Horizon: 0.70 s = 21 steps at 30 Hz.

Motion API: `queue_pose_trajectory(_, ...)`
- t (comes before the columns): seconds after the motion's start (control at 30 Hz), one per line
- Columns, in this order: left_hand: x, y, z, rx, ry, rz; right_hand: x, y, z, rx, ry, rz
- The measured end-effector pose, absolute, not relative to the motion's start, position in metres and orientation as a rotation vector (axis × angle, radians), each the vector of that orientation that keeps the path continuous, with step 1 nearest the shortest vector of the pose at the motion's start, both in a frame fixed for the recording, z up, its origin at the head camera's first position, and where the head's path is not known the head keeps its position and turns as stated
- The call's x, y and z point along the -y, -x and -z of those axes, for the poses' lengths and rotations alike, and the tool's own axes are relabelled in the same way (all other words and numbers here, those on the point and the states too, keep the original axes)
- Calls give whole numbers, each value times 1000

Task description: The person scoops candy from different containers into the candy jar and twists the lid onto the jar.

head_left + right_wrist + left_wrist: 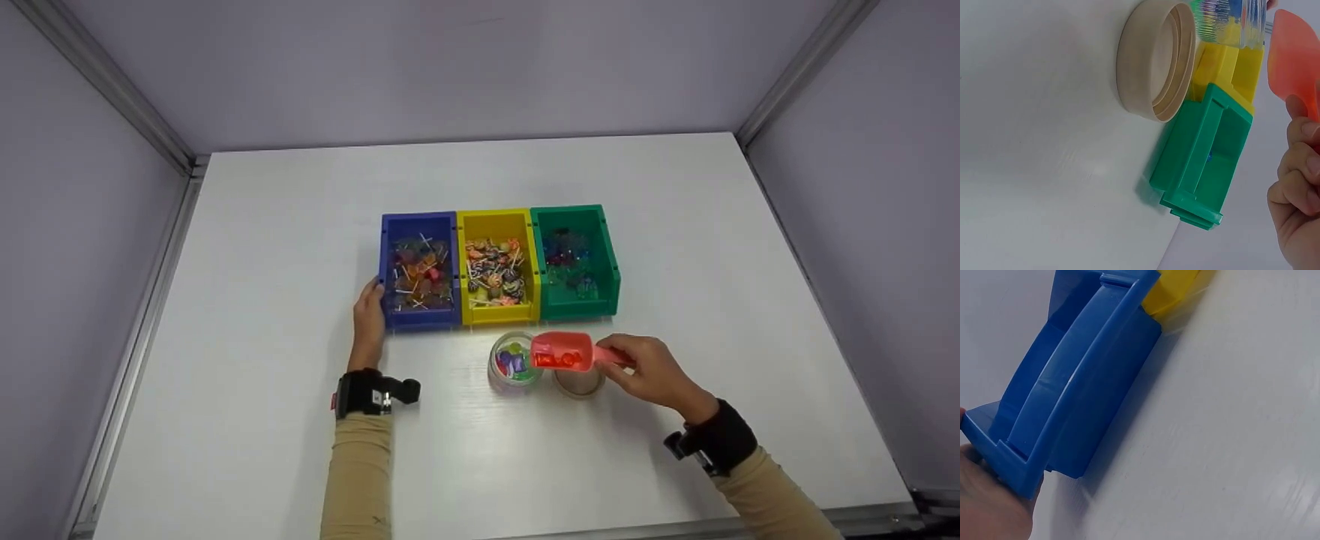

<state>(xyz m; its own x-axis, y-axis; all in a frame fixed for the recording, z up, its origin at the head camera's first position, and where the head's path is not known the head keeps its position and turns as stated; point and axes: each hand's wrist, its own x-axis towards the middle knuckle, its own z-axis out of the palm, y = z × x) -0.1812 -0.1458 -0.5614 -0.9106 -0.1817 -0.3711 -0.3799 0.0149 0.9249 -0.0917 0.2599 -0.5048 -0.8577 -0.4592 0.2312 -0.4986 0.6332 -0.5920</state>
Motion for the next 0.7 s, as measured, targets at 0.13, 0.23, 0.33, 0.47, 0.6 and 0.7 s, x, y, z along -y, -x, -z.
queue_pose_trajectory(0.13,146,181,563,-2139,600,-2019,-260,92,504,2823,-825,-989)
queue_pose_trajectory(0.23,146,181,564,-2137,601,-2021,-260,92,500,2857,-841,-942)
queue_pose_trajectory(0.33,146,182,564,-2139,599,-2007,-260,93,495,2891,-861,-875)
queue_pose_trajectory(0.47,144,182,563,-2159,597,-1980,-258,96,486,2943,-882,-769)
queue_pose_trajectory(0.6,142,180,562,-2203,582,-1967,-256,98,479,2978,-900,-687)
queue_pose_trajectory(0.7,142,180,561,-2230,572,-1969,-253,99,473,2993,-915,-632)
